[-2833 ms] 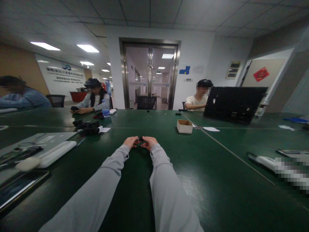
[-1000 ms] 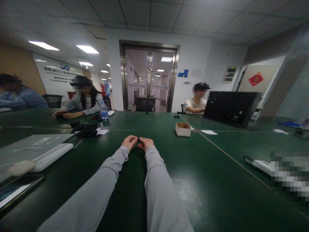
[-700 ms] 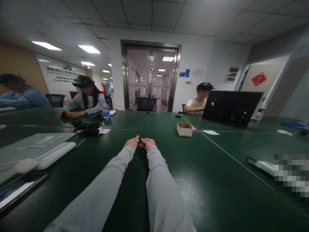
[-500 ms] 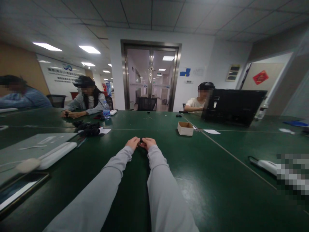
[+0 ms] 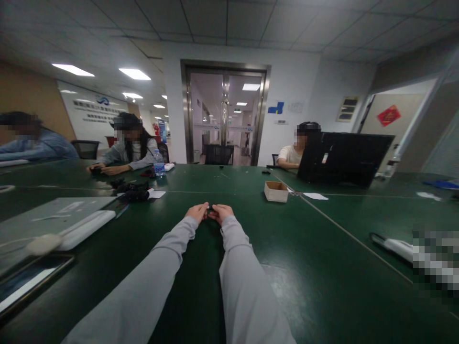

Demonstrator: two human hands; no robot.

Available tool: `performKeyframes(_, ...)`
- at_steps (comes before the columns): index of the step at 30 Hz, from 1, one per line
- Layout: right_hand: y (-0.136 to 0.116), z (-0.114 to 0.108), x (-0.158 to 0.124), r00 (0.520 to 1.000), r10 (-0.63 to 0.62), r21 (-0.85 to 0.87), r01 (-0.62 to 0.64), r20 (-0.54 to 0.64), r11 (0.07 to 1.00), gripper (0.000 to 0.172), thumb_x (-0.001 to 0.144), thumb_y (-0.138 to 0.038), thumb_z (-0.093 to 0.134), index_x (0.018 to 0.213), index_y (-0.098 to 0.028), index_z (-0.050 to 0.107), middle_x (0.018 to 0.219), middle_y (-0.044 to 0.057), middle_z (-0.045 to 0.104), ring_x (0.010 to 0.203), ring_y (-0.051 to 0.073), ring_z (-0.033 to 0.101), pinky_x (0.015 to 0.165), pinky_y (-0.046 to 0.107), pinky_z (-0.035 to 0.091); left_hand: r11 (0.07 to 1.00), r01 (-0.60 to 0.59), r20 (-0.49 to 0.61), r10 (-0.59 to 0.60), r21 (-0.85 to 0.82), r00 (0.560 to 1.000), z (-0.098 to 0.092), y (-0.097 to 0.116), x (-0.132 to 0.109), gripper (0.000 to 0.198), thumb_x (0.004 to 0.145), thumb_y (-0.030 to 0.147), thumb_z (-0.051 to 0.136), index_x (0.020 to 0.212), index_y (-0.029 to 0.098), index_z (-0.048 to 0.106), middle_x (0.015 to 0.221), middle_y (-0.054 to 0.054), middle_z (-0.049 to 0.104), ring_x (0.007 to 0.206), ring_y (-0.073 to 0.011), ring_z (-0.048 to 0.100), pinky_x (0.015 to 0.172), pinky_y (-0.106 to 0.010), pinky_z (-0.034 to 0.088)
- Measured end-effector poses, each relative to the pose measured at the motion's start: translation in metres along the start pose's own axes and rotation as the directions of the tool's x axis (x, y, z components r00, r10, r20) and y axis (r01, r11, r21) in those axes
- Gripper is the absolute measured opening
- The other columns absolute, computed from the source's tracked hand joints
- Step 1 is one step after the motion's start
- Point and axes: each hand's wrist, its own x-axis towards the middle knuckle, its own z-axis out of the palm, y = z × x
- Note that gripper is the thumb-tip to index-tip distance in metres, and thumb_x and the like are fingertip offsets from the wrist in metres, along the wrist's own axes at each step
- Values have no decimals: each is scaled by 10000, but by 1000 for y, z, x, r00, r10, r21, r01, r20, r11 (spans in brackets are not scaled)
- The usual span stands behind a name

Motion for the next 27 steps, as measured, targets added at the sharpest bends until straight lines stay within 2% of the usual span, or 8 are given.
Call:
performKeyframes(3,0,1,0,1000,4,6,-4,-22,1000,121,673,-16,533,629,-117,484,447,-14,540,353,97,510,472,286,519,999,-36,-22,36,-20,999,1,-2,1,337,730,493,358,706,220,553,600,17,596,546,-112,521,539,-205,376)
performKeyframes(8,0,0,1,999,10,-36,-9,32,999,105,660,-29,542,609,-107,494,434,0,537,344,98,501,454,275,509,1000,-12,24,11,23,1000,-1,-1,1,481,763,507,253,526,192,528,557,-12,586,529,-119,520,558,-215,387)
performKeyframes(12,1,-1,2,1000,-4,-25,4,19,1000,93,642,-38,562,621,-109,506,432,-5,535,351,99,502,456,277,507,999,-43,2,43,-27,999,0,0,0,352,731,504,356,674,214,546,552,20,590,545,-109,523,547,-198,385)
performKeyframes(14,1,-1,2,1000,-6,-29,6,19,1000,87,642,-30,554,623,-104,511,440,3,543,354,99,503,454,274,505,998,-58,8,59,-30,998,0,1,-1,323,730,485,373,680,215,544,554,23,592,543,-105,521,539,-194,382)
performKeyframes(21,3,-3,4,999,-10,-30,11,47,999,83,632,-53,581,625,-102,514,474,12,560,364,94,500,469,288,511,1000,-28,29,28,1,999,-4,4,-3,500,740,559,260,564,194,553,511,-9,578,491,-110,508,525,-206,380)
performKeyframes(27,3,-3,4,1000,-11,-8,11,18,1000,86,645,-45,548,614,-110,500,448,-6,532,358,90,494,448,262,497,997,-77,2,77,-11,997,-2,2,-4,342,708,529,385,691,221,536,550,31,585,525,-102,512,525,-193,375)
